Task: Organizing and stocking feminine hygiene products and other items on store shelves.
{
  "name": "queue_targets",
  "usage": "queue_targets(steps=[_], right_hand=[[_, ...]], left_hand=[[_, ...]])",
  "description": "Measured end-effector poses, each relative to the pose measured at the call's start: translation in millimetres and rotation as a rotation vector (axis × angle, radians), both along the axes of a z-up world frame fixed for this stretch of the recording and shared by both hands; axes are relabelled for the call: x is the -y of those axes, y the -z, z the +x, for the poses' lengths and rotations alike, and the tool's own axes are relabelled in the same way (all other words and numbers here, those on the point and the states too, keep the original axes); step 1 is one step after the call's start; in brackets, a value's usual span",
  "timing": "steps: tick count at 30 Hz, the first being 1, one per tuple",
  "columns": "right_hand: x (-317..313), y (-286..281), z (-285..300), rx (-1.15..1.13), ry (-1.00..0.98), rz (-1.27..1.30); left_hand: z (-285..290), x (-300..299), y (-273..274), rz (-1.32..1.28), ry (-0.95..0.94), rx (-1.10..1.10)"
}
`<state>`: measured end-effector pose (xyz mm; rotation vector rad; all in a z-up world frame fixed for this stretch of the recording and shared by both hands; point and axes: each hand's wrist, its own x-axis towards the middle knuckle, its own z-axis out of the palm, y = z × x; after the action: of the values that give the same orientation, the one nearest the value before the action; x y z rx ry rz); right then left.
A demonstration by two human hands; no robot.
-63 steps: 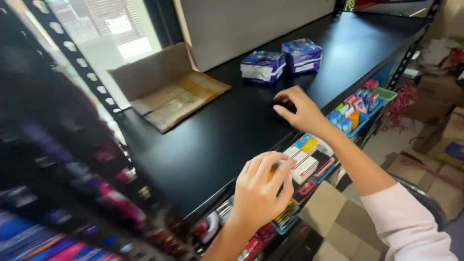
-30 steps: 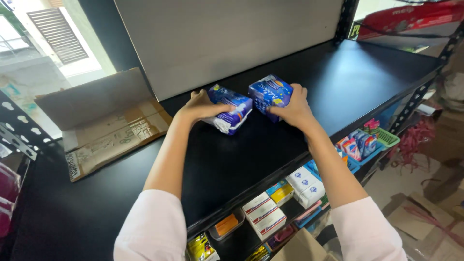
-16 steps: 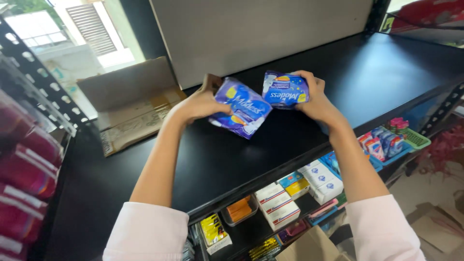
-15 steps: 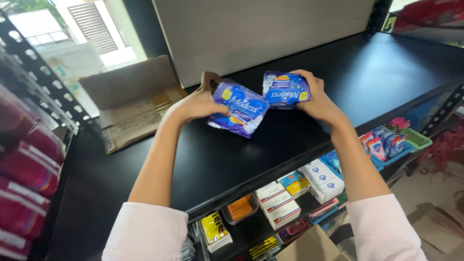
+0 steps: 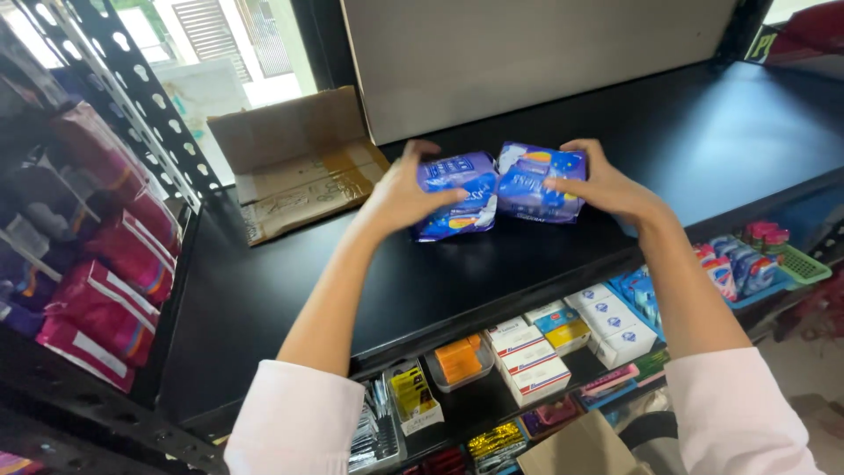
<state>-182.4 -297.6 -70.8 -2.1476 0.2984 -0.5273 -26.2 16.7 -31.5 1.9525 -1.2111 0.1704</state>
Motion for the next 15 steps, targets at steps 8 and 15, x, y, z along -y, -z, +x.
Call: queue_targets(steps=[8,15], right_hand=[[1,20,8,0.24,-0.141,-0.21],[35,23,0,0.601,-0.085,-0.17]], left_hand=[[-8,9,3,0.058,-0.045,-0.023],[1,13,6,0.014,-0.012,-0.027]])
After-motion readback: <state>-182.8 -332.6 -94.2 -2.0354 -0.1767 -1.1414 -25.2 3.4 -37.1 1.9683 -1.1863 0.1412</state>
